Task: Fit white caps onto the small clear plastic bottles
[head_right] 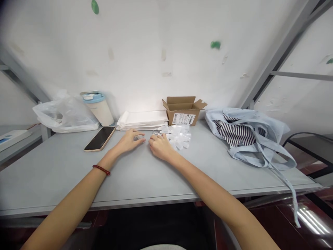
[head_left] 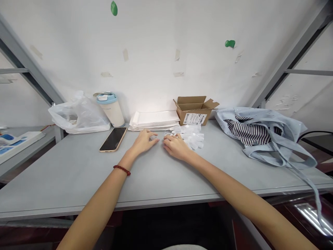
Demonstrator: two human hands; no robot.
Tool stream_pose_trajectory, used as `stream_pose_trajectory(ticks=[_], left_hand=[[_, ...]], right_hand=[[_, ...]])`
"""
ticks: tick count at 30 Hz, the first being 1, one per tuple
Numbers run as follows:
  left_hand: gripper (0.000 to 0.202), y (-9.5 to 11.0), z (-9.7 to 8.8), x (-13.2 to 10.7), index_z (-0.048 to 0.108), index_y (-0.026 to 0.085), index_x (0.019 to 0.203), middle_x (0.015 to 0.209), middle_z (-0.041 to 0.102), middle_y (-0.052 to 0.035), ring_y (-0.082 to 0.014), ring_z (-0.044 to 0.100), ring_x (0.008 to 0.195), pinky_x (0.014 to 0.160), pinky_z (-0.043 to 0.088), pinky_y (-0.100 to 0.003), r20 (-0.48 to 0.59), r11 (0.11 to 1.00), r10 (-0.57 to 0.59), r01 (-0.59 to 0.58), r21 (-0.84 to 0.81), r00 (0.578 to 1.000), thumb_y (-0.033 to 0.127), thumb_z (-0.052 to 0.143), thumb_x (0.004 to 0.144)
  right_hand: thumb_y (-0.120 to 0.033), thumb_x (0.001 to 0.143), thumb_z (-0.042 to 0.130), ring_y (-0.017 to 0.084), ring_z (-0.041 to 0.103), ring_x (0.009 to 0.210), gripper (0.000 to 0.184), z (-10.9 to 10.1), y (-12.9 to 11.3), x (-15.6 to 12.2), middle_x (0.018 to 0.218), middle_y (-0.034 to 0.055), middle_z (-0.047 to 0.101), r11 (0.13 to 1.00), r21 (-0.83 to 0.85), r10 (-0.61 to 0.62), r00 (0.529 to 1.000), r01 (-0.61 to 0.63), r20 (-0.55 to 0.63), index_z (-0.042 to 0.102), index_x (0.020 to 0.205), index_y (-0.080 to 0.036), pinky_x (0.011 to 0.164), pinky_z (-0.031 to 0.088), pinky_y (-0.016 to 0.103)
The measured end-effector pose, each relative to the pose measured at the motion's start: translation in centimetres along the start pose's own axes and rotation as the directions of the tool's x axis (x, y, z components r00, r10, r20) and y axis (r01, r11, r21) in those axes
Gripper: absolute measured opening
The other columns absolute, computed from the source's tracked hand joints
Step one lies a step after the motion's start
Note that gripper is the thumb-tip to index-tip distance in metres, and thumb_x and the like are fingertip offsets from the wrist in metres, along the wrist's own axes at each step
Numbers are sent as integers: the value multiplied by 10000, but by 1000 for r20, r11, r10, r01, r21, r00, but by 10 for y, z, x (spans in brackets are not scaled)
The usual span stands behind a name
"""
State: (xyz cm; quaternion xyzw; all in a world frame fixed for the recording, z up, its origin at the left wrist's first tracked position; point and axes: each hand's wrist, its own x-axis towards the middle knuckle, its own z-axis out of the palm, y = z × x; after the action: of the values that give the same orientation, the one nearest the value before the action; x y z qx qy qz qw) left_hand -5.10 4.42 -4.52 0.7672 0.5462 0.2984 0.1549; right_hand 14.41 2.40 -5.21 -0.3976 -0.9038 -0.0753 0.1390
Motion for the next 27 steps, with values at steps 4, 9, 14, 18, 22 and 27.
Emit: stream_pose_trajectory(ticks=[4, 9, 14, 18, 22, 27], left_hand=[[274, 0, 1, -2, 726, 209, 829, 917, 605, -93, -256, 533, 886, 836, 408, -345, 60, 997, 75, -75, 5, 995, 412, 574, 726], [234, -1, -12, -1, 697, 190, 632, 699, 635, -58, -201, 531, 648, 636, 396, -284, 80, 995, 99, -96, -37, 992, 373, 571, 704], [193, 3, -21, -3, 646, 192, 526, 512, 600, -28, -188, 520, 567, 565, 371, -261, 105, 997, -29, 36, -65, 994, 317, 574, 654], [196, 13, -23, -4, 658, 183, 573, 579, 636, -31, -191, 558, 608, 598, 392, -264, 38, 999, 16, -14, -49, 999, 296, 544, 685], [249, 22, -21, -4, 687, 162, 869, 808, 689, -60, -201, 599, 730, 650, 417, -272, 19, 997, 64, -63, -43, 998, 288, 534, 717], [212, 26, -16, -5, 682, 161, 814, 784, 692, -53, -185, 585, 692, 662, 416, -279, 58, 989, 118, -113, -92, 991, 279, 516, 753]], right_hand=[[-71, 836, 427, 194, 582, 945, 206, 2, 8, 1, 1067, 105, 627, 976, 219, 45, 987, -10, -154, 609, 889, -151, 827, 348, 335], [-136, 823, 452, 182, 587, 909, 142, -1, 14, 2, 981, 91, 632, 852, 523, 188, 913, 32, -362, 588, 806, -175, 787, 428, 306], [-232, 782, 541, 187, 593, 865, 90, -12, 11, 2, 904, 46, 664, 713, 697, 416, 848, -80, -329, 601, 833, -189, 780, 440, 314], [-320, 770, 576, 189, 606, 786, 153, -16, 9, 2, 838, 34, 672, 561, 812, 531, 822, -159, -206, 601, 856, -196, 700, 455, 303], [-332, 784, 567, 176, 625, 723, 170, -17, 8, 2, 724, 18, 657, 447, 882, 558, 817, -150, -144, 585, 872, -188, 641, 452, 277], [-328, 771, 588, 157, 633, 693, 178, -19, 7, 2, 719, 6, 640, 399, 907, 573, 809, -135, -132, 579, 864, -176, 637, 453, 265]])
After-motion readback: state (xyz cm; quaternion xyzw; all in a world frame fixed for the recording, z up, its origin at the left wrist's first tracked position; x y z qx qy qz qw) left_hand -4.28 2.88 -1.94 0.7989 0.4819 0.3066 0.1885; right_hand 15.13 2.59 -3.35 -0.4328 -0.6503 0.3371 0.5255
